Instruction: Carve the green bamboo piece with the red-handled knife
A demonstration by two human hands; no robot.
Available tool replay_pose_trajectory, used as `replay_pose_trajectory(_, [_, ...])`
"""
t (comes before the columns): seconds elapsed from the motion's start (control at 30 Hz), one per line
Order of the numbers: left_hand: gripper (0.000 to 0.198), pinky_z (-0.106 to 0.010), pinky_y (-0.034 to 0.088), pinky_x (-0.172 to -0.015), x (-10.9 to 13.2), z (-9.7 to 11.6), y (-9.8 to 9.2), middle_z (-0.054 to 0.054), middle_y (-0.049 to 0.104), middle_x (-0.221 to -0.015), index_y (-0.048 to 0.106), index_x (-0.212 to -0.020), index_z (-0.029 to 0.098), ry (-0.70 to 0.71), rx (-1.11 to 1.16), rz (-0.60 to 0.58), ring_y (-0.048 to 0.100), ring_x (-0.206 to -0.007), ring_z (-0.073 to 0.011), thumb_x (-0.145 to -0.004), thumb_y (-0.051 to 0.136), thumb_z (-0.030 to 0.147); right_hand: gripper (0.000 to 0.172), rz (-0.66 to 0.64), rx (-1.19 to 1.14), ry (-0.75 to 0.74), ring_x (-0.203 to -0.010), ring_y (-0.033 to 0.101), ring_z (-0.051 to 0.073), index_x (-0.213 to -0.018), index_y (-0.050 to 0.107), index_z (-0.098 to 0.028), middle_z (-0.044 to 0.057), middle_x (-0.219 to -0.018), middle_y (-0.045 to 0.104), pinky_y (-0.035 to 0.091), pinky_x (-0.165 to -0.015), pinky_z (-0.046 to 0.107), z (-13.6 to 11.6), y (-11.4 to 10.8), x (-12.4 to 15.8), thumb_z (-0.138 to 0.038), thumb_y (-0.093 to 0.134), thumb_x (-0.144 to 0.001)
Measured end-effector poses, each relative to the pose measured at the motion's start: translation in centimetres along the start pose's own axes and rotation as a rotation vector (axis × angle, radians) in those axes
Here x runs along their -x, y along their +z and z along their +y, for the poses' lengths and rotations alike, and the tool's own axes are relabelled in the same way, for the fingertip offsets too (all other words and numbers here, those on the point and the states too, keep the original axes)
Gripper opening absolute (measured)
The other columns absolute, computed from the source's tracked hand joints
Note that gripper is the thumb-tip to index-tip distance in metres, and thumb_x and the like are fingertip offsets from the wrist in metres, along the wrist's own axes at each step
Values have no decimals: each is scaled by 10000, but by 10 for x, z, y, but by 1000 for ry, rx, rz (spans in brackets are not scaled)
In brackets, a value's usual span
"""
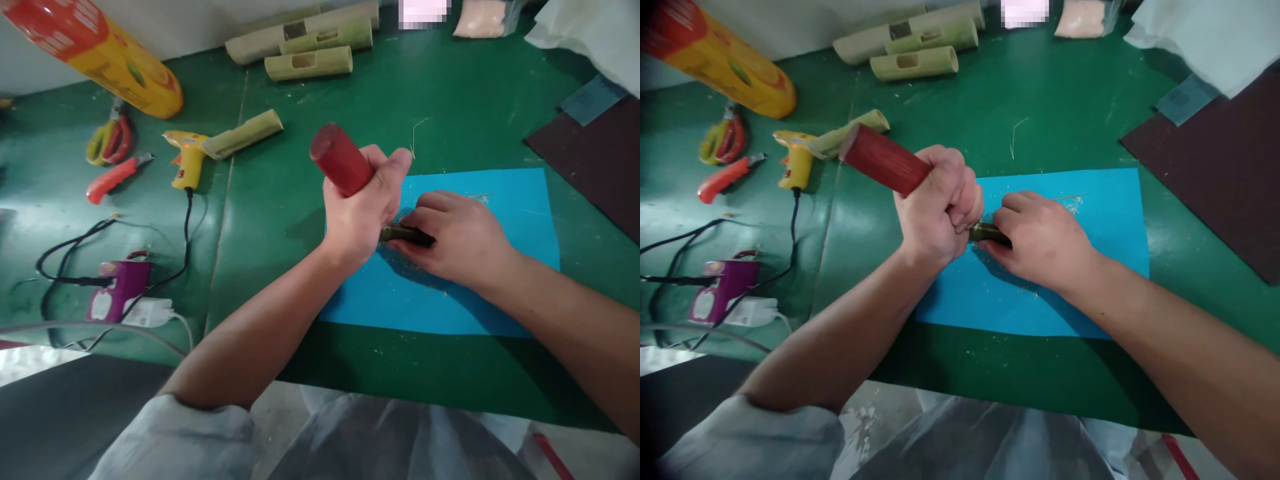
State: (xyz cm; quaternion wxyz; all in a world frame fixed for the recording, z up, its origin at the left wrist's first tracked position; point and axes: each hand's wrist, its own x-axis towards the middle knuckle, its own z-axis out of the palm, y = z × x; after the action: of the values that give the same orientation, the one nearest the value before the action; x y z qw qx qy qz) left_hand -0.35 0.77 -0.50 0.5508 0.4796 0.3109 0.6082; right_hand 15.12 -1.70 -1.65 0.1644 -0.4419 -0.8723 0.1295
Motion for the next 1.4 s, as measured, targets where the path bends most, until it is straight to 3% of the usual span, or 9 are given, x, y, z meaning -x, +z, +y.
replay_pose_trajectory(0.13, [815, -283, 114, -337, -1, 8, -2, 88, 207, -380, 244, -556, 224, -131, 76, -67, 169, -296, -46, -810, 790, 773, 278, 20, -2, -6, -838, 606, 259, -840, 748, -211, 104, -835, 675, 399, -682, 385, 0, 0, 2, -425, 638, -979])
replay_pose_trajectory(0.33, [679, -306, 171, -389, 1, 3, 3, 84, 295, -440, 373, -623, 236, 23, 42, 148, 267, -358, -80, -829, 825, 699, 251, 18, 5, 14, -832, 616, 257, -832, 745, -206, 107, -850, 686, 395, -655, 375, -1, -1, 1, -409, 667, -955])
replay_pose_trajectory(0.73, [574, -295, 284, -476, 8, -7, 2, 75, 365, -505, 484, -658, 232, 38, -89, 100, 319, -439, -84, -825, 874, 619, 287, 48, -14, -24, -804, 576, 232, -800, 715, -199, 94, -808, 653, 362, -656, 363, 2, 2, 1, -395, 605, -978])
replay_pose_trajectory(0.97, [867, -296, 126, -355, -3, 8, 0, 71, 198, -408, 216, -548, 216, -147, -11, 29, 179, -328, -54, -753, 762, 858, 289, 43, 3, -19, -811, 568, 230, -843, 735, -193, 96, -834, 664, 357, -674, 365, -1, 3, 4, -416, 624, -989])
replay_pose_trajectory(1.1, [799, -318, 148, -368, -3, 13, -3, 73, 159, -403, 249, -567, 229, -233, 38, -11, 172, -324, -65, -839, 703, 828, 299, 52, 7, -14, -798, 562, 224, -837, 739, -189, 90, -821, 668, 351, -667, 360, -1, 5, 5, -426, 635, -988])
replay_pose_trajectory(1.3, [729, -326, 156, -411, 1, 3, 4, 83, 259, -439, 314, -626, 233, -58, -7, 148, 228, -370, -70, -861, 748, 770, 300, 77, 5, -15, -793, 571, 225, -837, 744, -173, 93, -817, 670, 359, -666, 354, 1, 6, 4, -417, 635, -974])
replay_pose_trajectory(1.4, [712, -315, 163, -443, 2, -1, 5, 81, 295, -434, 345, -636, 230, -44, -30, 171, 269, -386, -67, -851, 770, 760, 306, 66, 6, -14, -792, 573, 220, -845, 755, -174, 90, -815, 669, 358, -667, 348, 0, 5, 3, -419, 622, -971])
